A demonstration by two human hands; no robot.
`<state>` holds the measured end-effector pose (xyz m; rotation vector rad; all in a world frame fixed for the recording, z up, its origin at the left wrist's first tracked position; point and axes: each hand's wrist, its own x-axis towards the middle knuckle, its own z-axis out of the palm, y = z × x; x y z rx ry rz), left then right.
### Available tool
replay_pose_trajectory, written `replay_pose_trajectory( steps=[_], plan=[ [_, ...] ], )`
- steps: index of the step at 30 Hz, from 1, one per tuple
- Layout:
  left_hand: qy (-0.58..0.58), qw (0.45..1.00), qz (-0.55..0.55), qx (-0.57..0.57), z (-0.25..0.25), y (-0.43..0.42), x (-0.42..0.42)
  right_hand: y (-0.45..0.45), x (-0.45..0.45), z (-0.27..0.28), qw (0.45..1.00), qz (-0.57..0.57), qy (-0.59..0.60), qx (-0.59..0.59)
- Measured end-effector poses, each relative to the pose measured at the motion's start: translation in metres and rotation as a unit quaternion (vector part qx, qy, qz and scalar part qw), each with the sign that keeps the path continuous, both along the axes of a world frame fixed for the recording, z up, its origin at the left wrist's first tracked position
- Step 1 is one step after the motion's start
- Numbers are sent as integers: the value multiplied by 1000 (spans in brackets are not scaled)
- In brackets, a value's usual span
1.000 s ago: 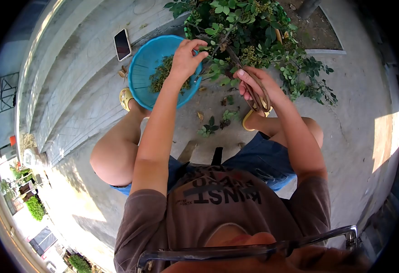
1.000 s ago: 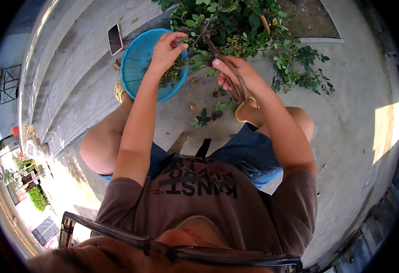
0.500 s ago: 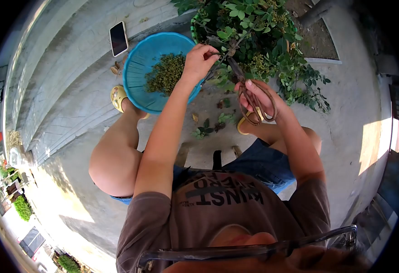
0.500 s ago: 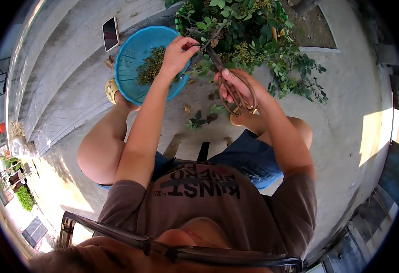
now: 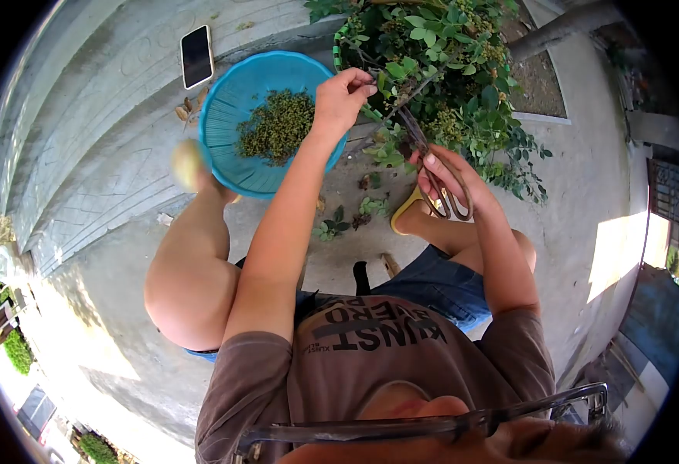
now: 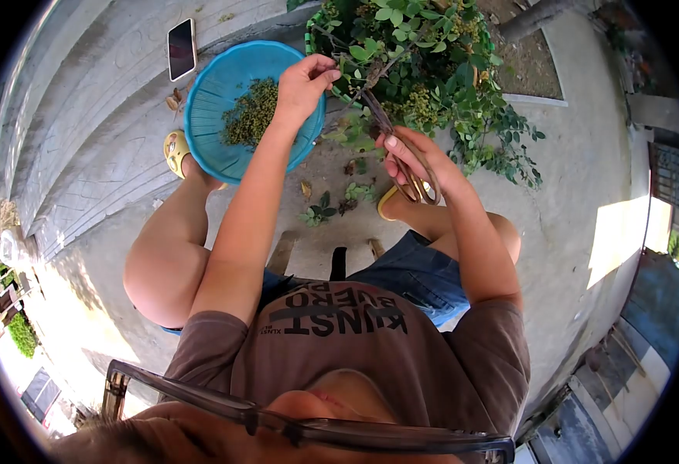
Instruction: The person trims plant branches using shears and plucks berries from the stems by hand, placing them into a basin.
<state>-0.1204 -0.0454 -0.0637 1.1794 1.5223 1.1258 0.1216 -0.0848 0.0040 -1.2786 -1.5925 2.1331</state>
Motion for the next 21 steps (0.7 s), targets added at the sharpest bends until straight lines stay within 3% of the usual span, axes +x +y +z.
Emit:
replay_pose_trajectory(
  steps=[3, 7, 9, 10, 14, 16, 21],
  plan=[
    [-10, 995, 36, 88, 3, 4, 2, 2, 2, 2, 1000, 5, -15, 6],
    [-72, 994, 41, 70, 3, -6, -4, 2, 6, 5, 1000, 8, -19, 2],
    [-117, 979, -99, 132, 4, -16, -10, -1, 9, 3, 1000, -4, -20, -11],
    [-117, 979, -101, 132, 6, -18, -9, -1, 7, 1, 1000, -19, -10, -22],
    [2, 984, -142, 107, 16, -20, -1, -2, 3, 0, 998, -45, 9, -40],
    [135, 968, -142, 155, 11, -19, 1, -1, 4, 2, 998, -39, 5, -40],
    [97, 974, -158, 128, 3, -12, 4, -1, 5, 1, 999, -34, 10, -42]
  ],
)
